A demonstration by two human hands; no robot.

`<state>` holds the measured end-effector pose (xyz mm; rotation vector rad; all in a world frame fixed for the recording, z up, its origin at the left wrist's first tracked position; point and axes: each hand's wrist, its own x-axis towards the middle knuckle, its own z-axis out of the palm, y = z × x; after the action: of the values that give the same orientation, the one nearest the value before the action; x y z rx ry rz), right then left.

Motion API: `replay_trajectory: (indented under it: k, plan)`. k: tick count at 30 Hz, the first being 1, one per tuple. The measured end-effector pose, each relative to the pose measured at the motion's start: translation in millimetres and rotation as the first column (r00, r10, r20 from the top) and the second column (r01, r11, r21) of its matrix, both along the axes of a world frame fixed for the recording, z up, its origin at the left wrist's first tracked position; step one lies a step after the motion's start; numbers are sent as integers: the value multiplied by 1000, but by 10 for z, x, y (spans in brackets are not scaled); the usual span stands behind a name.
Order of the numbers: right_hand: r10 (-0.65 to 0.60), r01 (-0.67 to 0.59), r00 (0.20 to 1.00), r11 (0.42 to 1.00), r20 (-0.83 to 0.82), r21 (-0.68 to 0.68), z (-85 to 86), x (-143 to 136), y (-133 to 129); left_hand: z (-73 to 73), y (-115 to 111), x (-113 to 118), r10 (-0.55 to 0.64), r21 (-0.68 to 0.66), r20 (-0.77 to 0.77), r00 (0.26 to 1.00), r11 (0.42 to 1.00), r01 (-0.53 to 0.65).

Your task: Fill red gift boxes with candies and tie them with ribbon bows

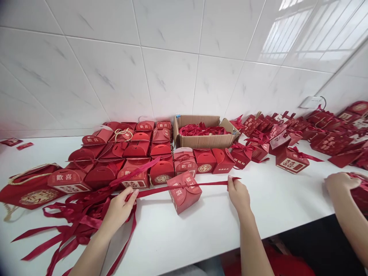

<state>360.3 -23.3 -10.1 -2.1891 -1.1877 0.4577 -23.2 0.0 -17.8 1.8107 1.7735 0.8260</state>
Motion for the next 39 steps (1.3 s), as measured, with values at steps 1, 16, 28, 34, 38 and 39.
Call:
replay_trajectory:
  k: [1, 16, 28, 34, 38, 39]
  plan:
    - [12, -12, 1000, 1000, -5, -20, -51, 16, -26, -43, -8, -30, -10, -14, -42, 999, 1000, 9]
    - [36, -55, 996, 972, 85, 229, 99, -156, -361, 391, 52, -10, 295, 572, -285, 912, 816, -85]
    - [694, -615, 666, 719, -273, 323, 109, -935, -143, 161, -102, 549, -242, -83, 191, 951, 962, 262]
    - [783, -746, 614, 616, -96, 254, 374, -779, -264, 199, -126, 531, -148, -282, 572, 807, 889, 362]
    - [711, -723, 691, 674, 131, 154, 475, -636, -258, 321, -47, 354, -68, -449, 495, 866, 834, 322]
    - [622, -652, 758, 729, 196, 210, 454, -639, -226, 377, -28, 315, -100, -473, 452, 886, 816, 333]
